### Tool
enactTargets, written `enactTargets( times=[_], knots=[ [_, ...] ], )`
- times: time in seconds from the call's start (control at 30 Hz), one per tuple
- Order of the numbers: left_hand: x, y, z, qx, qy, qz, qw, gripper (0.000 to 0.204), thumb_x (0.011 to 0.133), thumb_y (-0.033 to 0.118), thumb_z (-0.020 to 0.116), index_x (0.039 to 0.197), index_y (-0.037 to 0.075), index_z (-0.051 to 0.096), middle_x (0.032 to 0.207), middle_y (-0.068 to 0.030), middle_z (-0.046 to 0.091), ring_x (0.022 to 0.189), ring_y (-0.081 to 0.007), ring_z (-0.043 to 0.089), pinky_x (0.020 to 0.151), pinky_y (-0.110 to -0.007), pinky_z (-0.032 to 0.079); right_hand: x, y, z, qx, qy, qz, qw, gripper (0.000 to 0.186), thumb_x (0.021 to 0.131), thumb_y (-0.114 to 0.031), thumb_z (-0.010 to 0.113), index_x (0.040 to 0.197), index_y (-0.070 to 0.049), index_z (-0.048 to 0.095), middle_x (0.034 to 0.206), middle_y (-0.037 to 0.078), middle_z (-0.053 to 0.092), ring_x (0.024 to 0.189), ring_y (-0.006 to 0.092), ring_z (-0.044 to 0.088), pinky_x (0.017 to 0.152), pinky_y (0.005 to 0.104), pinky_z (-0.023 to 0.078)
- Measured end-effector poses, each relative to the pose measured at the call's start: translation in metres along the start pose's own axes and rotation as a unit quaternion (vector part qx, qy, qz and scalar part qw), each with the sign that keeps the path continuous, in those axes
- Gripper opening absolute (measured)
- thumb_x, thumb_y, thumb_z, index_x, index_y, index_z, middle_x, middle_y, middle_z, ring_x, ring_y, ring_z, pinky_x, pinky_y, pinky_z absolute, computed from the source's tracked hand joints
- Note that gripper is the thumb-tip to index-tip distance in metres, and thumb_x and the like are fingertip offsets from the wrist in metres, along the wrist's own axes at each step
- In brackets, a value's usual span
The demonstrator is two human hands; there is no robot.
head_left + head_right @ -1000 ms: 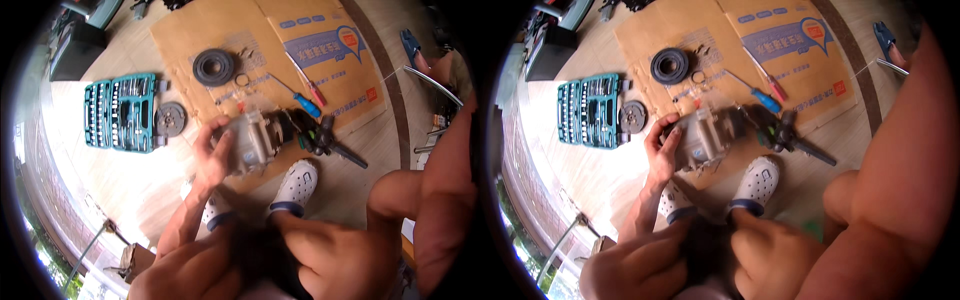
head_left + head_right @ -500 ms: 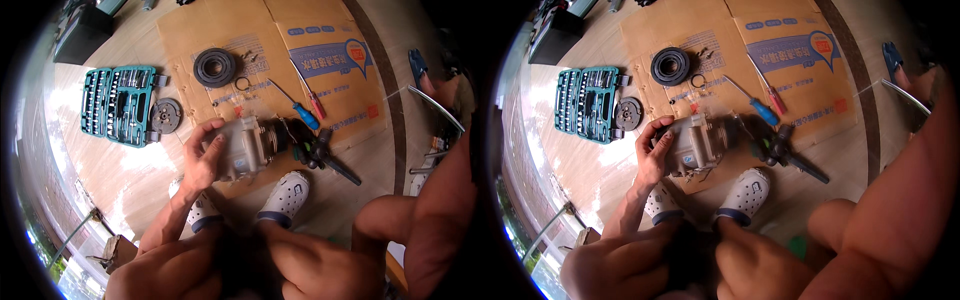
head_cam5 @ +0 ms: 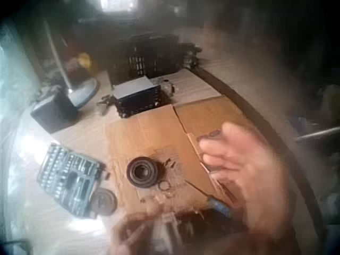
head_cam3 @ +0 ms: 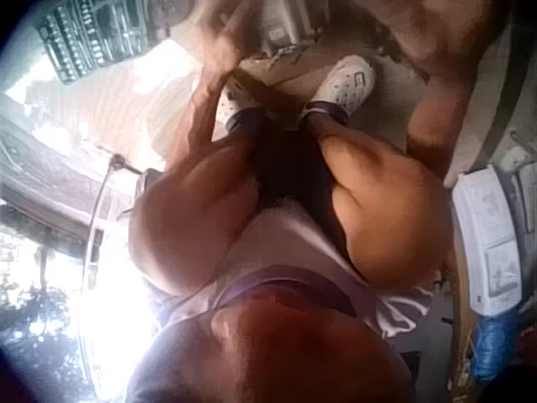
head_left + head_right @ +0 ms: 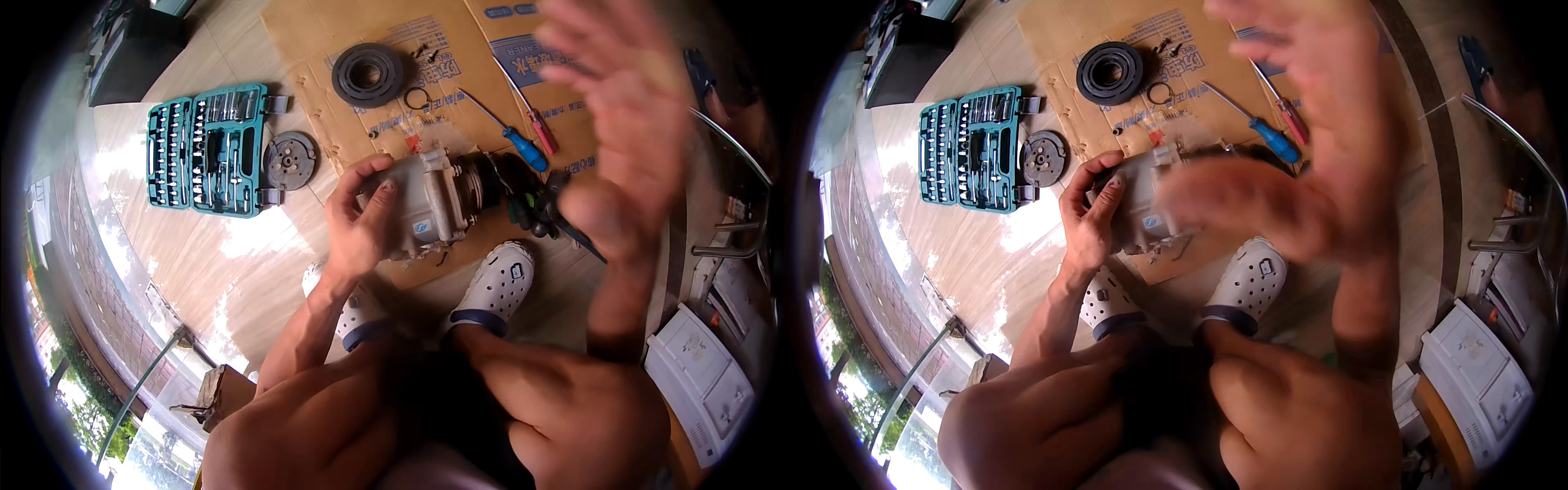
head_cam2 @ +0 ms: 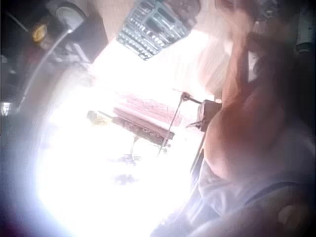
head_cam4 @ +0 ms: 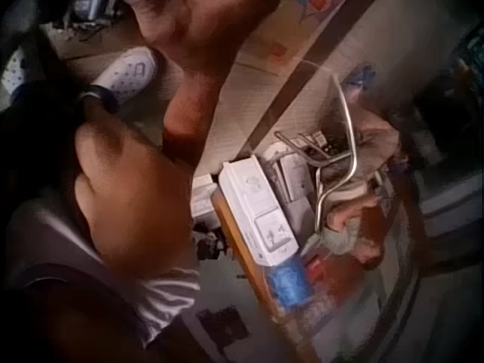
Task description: The person disassembles an automotive compressor by removing several bolts with a socket wrench and separates the main housing sections by hand.
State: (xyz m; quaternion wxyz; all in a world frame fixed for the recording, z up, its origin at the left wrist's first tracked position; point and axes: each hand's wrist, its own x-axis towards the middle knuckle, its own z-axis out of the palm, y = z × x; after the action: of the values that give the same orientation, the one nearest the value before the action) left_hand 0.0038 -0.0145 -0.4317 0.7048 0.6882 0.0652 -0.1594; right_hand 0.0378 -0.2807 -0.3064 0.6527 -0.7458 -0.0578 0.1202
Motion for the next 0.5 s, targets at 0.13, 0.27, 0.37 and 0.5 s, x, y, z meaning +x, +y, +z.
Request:
enactTargets(
  times=[0.13,0.27,0.37,0.5],
  knots=[
    [0.000,0.004,0.001,-0.003,-0.008,-0.003,1.000,0.027,0.100,0.008,0.062,0.125,-0.003,0.062,0.115,-0.0076,0.067,0.105,-0.0133,0.060,0.097,-0.028,0.046,0.015,0.060,0.007,-0.170,-0.049,0.031,0.984,0.031,0.094,-0.018,0.065,0.121,-0.002,0.069,0.129,0.013,0.067,0.118,0.0294,0.063,0.102,0.0400,0.048],
    [-0.001,0.003,-0.003,0.000,-0.007,-0.011,1.000,0.026,0.101,0.007,0.061,0.125,-0.004,0.062,0.118,-0.0083,0.066,0.108,-0.0135,0.059,0.100,-0.027,0.044,0.013,0.094,0.030,-0.298,-0.100,-0.045,0.948,0.032,0.091,-0.008,0.058,0.121,-0.003,0.069,0.126,0.012,0.067,0.121,0.0335,0.059,0.106,0.0397,0.045],
    [-0.001,-0.001,-0.005,0.010,-0.007,-0.006,1.000,0.026,0.100,0.005,0.061,0.125,-0.004,0.062,0.119,-0.0092,0.067,0.110,-0.0143,0.059,0.101,-0.027,0.044,0.014,0.096,0.034,-0.338,-0.120,-0.093,0.929,0.036,0.088,-0.006,0.057,0.121,-0.004,0.070,0.126,0.012,0.067,0.124,0.0312,0.057,0.108,0.0401,0.043],
    [0.001,-0.004,-0.005,0.021,-0.006,0.005,1.000,0.027,0.100,0.005,0.062,0.125,-0.004,0.062,0.120,-0.0091,0.067,0.110,-0.0144,0.059,0.101,-0.028,0.044,0.011,0.080,0.035,-0.366,-0.126,-0.051,0.921,0.033,0.088,-0.004,0.063,0.121,0.001,0.068,0.129,0.013,0.065,0.127,0.0301,0.053,0.109,0.0398,0.044]
  ],
)
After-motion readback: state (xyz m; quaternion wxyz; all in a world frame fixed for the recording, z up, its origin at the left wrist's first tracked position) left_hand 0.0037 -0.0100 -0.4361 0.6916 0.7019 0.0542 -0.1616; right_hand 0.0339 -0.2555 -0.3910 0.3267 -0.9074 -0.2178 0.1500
